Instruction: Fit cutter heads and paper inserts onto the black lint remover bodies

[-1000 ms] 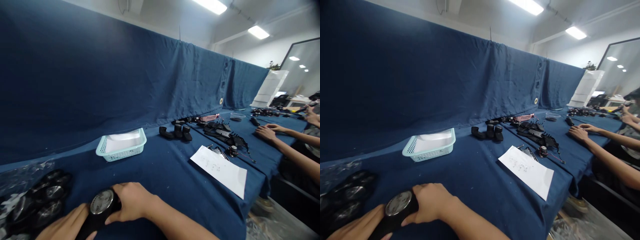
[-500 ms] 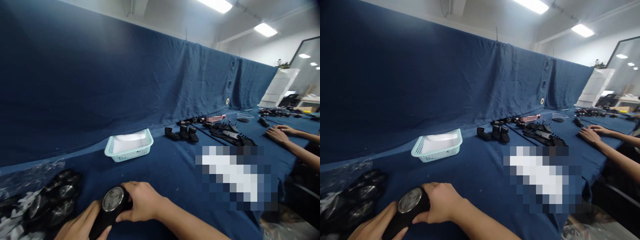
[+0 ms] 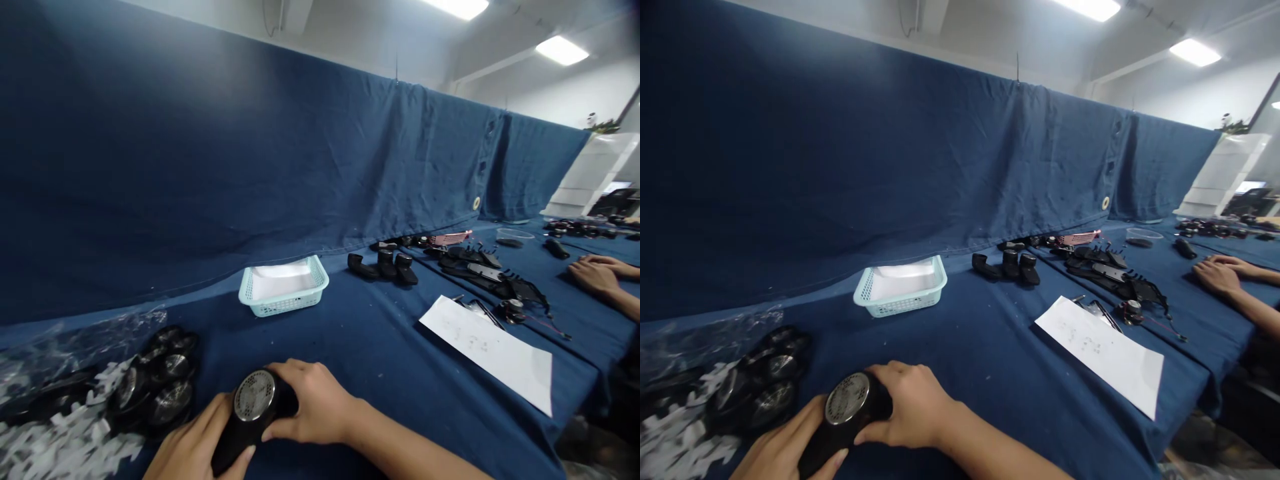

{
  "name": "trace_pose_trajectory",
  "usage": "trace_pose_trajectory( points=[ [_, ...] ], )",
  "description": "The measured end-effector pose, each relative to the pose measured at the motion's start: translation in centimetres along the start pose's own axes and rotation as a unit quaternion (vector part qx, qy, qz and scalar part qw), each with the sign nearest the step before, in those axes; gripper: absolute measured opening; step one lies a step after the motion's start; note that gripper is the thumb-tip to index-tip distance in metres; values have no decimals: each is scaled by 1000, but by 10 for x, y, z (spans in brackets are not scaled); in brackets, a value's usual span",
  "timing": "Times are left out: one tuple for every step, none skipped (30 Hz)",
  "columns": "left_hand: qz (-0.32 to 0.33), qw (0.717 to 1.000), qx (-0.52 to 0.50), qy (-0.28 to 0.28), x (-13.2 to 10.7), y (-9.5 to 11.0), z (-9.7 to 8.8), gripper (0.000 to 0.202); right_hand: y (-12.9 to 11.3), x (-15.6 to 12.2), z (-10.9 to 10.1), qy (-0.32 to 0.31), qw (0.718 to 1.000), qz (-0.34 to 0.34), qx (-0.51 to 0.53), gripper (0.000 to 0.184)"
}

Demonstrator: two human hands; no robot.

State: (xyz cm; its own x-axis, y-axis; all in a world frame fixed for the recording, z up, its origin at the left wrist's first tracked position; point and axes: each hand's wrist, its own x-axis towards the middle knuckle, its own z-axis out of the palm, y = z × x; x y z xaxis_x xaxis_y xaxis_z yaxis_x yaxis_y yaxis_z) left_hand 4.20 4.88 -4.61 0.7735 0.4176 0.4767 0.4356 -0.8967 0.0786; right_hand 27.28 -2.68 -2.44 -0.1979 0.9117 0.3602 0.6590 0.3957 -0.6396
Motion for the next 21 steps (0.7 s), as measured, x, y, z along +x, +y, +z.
trace_pose_trajectory(
  points=[
    [-5, 1000, -6, -1, 0, -1, 0, 43, -1, 0, 1, 5, 1000, 1, 15, 77],
    [-11, 1000, -14, 0, -1, -2, 0, 43, -2, -1, 2, 7, 999, 1, 38, 78],
    [-17, 1000, -23, 4, -2, -2, 1, 44, -3, -1, 3, 9, 998, 3, 64, 79],
    [-25, 999, -32, 10, -2, -2, 1, 44, -5, -2, 4, 8, 996, 4, 89, 80],
    [-30, 999, -39, 15, -2, -1, 1, 44, -6, -2, 5, 7, 994, 5, 108, 80],
    [-34, 998, -46, 20, -2, 0, 1, 44, -6, -3, 6, 7, 993, 4, 118, 81],
    [-36, 998, -53, 25, -2, 1, 0, 44, -7, -4, 7, 8, 993, 2, 119, 81],
    [-39, 997, -58, 29, -1, 3, 0, 44, -7, -4, 8, 10, 994, -2, 113, 82],
    [-43, 997, -63, 31, 0, 5, 0, 43, -6, -4, 8, 14, 994, -7, 105, 83],
    [-47, 996, -67, 33, 0, 6, 0, 43, -6, -5, 8, 16, 995, -12, 98, 83],
    [-50, 996, -70, 34, 1, 7, -1, 42, -5, -5, 8, 17, 995, -15, 94, 83],
    [-52, 996, -71, 36, 1, 8, -1, 42, -4, -4, 8, 18, 996, -16, 90, 83],
    [-52, 995, -71, 37, 1, 9, -1, 43, -3, -4, 8, 19, 996, -17, 88, 83],
    [-50, 995, -71, 39, 1, 10, -1, 44, -3, -4, 7, 21, 996, -16, 85, 83],
    [-48, 995, -72, 39, 0, 11, -2, 45, -2, -4, 7, 22, 996, -15, 83, 83],
    [-46, 996, -73, 37, 0, 12, -2, 45, -2, -4, 7, 23, 996, -15, 80, 83],
    [-44, 996, -74, 35, 0, 13, -3, 45, -2, -4, 7, 24, 997, -15, 78, 83],
    [-43, 996, -75, 33, 0, 14, -4, 45, -3, -4, 7, 25, 997, -15, 78, 83],
    [-43, 996, -75, 32, 0, 15, -4, 45, -3, -4, 7, 27, 996, -15, 78, 83],
    [-43, 996, -75, 34, 1, 16, -5, 45, -3, -4, 8, 28, 996, -15, 79, 84],
    [-43, 996, -75, 36, 1, 17, -6, 44, -3, -4, 8, 30, 996, -16, 81, 84]
  ],
)
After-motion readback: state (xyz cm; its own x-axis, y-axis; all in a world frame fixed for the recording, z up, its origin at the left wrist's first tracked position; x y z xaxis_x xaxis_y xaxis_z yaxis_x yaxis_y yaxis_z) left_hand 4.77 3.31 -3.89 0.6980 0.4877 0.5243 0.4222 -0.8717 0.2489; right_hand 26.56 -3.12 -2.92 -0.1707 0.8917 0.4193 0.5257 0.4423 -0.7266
